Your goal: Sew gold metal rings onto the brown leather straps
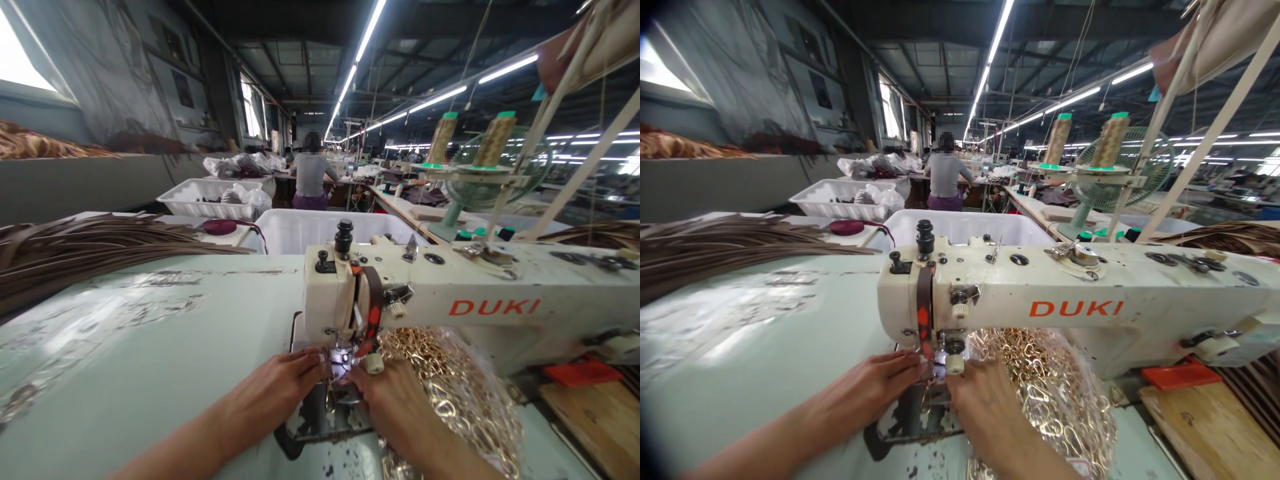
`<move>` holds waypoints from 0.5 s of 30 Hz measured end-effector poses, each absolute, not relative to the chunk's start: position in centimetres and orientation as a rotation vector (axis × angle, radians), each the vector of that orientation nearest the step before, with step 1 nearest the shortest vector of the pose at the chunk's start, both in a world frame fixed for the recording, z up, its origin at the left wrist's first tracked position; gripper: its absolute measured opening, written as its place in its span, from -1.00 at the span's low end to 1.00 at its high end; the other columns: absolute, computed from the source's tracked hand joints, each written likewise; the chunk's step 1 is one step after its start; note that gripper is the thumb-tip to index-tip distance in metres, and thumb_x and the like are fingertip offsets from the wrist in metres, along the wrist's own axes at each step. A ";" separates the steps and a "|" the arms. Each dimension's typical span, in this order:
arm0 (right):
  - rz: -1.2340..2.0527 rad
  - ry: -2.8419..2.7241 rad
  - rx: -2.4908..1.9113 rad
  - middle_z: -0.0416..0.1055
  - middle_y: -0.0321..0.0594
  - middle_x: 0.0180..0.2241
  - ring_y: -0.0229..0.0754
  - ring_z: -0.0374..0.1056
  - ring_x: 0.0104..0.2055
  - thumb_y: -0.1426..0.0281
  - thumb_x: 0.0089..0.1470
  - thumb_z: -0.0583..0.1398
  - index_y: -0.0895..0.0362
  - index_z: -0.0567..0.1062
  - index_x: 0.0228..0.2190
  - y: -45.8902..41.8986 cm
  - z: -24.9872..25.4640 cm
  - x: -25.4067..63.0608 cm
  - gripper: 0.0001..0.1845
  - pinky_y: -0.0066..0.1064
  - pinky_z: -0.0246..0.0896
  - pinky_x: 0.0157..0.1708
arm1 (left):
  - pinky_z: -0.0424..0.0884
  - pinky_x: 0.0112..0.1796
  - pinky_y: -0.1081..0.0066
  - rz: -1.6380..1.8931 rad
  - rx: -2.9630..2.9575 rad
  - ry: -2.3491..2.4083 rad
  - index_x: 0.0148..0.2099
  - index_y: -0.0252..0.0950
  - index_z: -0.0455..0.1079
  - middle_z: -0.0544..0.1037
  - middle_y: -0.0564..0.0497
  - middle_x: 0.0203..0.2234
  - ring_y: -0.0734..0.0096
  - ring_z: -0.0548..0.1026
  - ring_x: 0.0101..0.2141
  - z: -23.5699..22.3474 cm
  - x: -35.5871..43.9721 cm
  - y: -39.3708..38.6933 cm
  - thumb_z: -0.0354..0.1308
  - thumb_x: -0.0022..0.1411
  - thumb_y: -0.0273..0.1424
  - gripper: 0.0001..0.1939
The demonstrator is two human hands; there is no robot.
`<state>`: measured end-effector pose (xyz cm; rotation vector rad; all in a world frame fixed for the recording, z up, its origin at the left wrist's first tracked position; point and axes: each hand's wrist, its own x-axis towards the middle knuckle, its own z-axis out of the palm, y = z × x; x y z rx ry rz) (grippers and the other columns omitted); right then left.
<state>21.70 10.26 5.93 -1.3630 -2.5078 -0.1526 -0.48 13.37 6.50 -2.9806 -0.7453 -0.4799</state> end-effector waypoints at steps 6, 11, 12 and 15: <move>-0.169 -2.472 -1.440 0.43 -0.31 -0.56 -0.17 0.35 -0.49 0.61 -0.14 0.25 0.11 0.42 -0.59 11.2 6.9 22.7 -0.82 -0.36 -0.23 -0.51 | 0.47 -0.02 0.28 -0.539 -2.913 -0.722 0.04 -0.43 0.32 0.53 -0.17 -0.14 0.18 0.49 -0.07 5.9 -0.4 13.7 -0.22 0.41 -0.52 -0.67; -0.091 -2.358 -1.448 0.44 -0.35 -0.47 -0.19 0.37 -0.41 0.52 -0.02 0.28 0.07 0.46 -0.49 11.3 6.9 22.4 -0.87 -0.38 -0.14 -0.48 | 0.48 -0.04 0.19 -0.498 -2.940 -0.746 0.04 -0.48 0.34 0.52 -0.24 -0.12 0.10 0.50 -0.09 5.2 -0.5 13.9 -0.26 0.41 -0.52 -0.63; -0.077 -2.332 -1.452 0.44 -0.36 -0.45 -0.20 0.37 -0.39 0.51 0.01 0.28 0.07 0.46 -0.48 11.3 7.0 22.4 -0.88 -0.39 -0.12 -0.47 | 0.46 -0.01 0.19 -0.493 -2.945 -0.763 0.05 -0.47 0.33 0.51 -0.24 -0.11 0.11 0.49 -0.07 5.2 -0.5 14.0 -0.25 0.40 -0.52 -0.64; -0.060 -2.285 -1.466 0.43 -0.35 -0.42 -0.20 0.37 -0.34 0.49 0.02 0.29 0.06 0.48 -0.48 11.3 7.1 22.2 -0.88 -0.41 -0.09 -0.46 | 0.43 0.02 0.24 -0.515 -2.958 -0.804 0.08 -0.40 0.31 0.50 -0.18 -0.07 0.17 0.47 -0.04 5.0 -0.7 14.0 -0.21 0.41 -0.51 -0.66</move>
